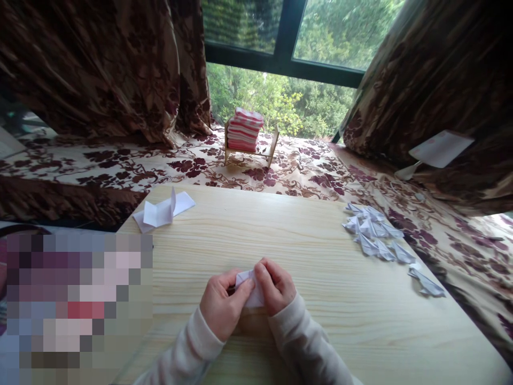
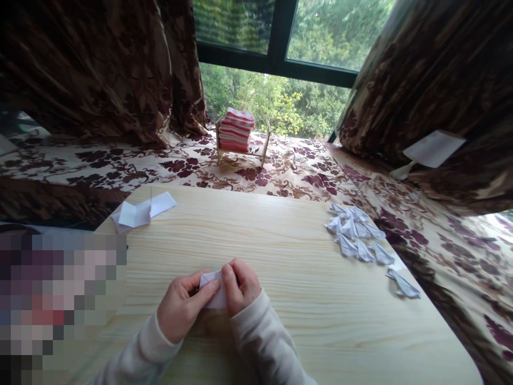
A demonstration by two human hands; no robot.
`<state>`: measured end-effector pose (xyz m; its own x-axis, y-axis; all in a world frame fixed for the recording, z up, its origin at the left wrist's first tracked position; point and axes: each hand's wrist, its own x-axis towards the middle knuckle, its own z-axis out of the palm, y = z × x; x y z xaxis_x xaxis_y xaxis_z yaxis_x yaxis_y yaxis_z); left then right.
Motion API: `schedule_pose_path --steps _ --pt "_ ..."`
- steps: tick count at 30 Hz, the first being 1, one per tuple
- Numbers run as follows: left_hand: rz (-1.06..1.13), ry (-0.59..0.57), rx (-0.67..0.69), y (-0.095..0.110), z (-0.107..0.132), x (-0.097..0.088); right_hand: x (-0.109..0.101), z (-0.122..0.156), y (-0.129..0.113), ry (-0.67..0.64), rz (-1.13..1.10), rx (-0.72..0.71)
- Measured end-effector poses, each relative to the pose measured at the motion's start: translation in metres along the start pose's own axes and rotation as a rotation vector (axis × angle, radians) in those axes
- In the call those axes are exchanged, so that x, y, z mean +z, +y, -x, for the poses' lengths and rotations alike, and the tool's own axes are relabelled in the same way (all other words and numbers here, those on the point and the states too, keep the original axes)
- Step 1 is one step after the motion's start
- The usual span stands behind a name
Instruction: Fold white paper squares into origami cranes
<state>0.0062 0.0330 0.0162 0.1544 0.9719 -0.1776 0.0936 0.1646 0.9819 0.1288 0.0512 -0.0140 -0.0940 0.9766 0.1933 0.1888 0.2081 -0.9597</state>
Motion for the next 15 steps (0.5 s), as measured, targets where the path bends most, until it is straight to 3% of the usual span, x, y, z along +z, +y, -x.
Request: schedule_pose_path --steps 7,11,15 --pt "-0.009 -0.041 0.014 -0.0019 -0.0009 -0.0019 -0.0039 -0.0028 -0.0012 -0.113 -0.092 0.080" --pt "-0.046 -0.018 0.040 -0.0012 -0.0022 0.0012 -0.0012 -0.0056 -0.0011 -0.027 -0.030 0.043" --pt "-0.016 0.001 -0.003 -0.0013 -0.0026 0.0006 -0.0004 -0.0072 0.0032 -0.010 -0.085 0.130"
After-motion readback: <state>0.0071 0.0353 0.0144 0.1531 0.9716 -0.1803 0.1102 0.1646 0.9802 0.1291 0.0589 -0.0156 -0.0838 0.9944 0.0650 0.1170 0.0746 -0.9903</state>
